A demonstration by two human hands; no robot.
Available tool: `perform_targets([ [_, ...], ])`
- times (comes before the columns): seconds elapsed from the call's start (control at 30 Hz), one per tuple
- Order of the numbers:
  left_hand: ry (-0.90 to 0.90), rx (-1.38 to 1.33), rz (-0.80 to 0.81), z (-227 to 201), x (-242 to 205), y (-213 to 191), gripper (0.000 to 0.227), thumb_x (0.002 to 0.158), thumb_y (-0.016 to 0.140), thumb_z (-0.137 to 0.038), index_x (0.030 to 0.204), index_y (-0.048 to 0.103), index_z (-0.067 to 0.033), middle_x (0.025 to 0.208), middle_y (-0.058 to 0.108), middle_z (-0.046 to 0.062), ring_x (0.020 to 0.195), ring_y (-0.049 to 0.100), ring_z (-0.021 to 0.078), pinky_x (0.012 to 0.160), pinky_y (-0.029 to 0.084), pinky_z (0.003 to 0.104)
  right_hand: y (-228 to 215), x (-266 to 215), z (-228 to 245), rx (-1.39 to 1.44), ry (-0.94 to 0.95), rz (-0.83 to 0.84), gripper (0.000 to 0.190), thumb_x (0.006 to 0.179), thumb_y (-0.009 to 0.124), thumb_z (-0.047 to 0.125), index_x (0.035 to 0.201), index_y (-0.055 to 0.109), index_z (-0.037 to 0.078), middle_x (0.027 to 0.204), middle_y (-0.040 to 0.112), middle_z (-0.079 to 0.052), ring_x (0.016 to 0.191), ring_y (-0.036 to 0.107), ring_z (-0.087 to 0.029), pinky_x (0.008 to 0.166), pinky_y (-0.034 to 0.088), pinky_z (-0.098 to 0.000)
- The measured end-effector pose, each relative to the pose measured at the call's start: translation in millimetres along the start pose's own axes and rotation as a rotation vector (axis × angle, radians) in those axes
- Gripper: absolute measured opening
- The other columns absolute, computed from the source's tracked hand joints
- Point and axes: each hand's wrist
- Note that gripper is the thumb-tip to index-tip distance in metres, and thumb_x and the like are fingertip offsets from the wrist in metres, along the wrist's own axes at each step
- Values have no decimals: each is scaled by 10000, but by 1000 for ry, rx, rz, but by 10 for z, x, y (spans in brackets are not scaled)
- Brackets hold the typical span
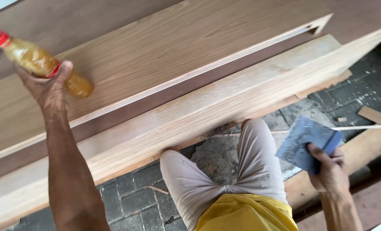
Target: Sanding wooden boards and applying filler using a bottle and putty knife to smooth the surface.
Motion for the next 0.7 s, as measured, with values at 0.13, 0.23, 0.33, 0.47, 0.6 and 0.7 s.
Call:
perform_targets([
  [0.13,-76,272,-206,-144,91,367,470,723,957,88,1054,681,-100,933,745,16,795,738,108,694,705,291,173,-156,-141,64,92,52,293,845,740,42,1131,698,-4,1130,744,-141,966,725,-242,928,631,-428],
  [0.23,105,513,100,-416,-8,575,455,808,944,70,1117,632,-47,994,717,58,842,700,125,734,658,300,389,-200,-115,51,121,43,353,841,725,45,1189,689,-10,1142,737,-187,997,716,-302,946,625,-515],
  [0.33,-247,546,268,-1249,-454,1225,657,593,873,68,1126,580,-179,1019,612,-55,901,571,106,599,521,317,676,-172,-98,85,117,137,351,871,700,44,1210,673,-46,1212,720,-197,1064,706,-316,983,623,-537],
  [0.47,859,1495,646,-1742,-942,1620,405,837,868,-288,1179,690,-161,900,724,36,721,701,207,575,558,353,1039,-191,-191,6,-19,292,271,920,710,125,1157,718,-7,1106,754,-135,990,730,-263,905,677,-506],
  [0.6,1205,1278,772,-1892,-1252,2072,154,789,728,-107,901,655,-182,773,642,8,763,670,197,762,534,338,1024,-84,-621,-138,-209,275,90,944,744,42,916,755,-43,693,682,-154,697,699,-188,627,635,-376],
  [0.7,1226,1290,805,-2017,-1374,2253,136,846,741,-126,883,628,-191,748,642,2,761,659,191,752,528,330,978,-78,-764,-174,-277,300,97,965,732,48,926,771,-32,700,683,-124,722,634,-133,638,592,-329],
])
Point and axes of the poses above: each hand's wrist, its own x-axis towards the middle knuckle, its own y-axis out of the palm, z = x × y
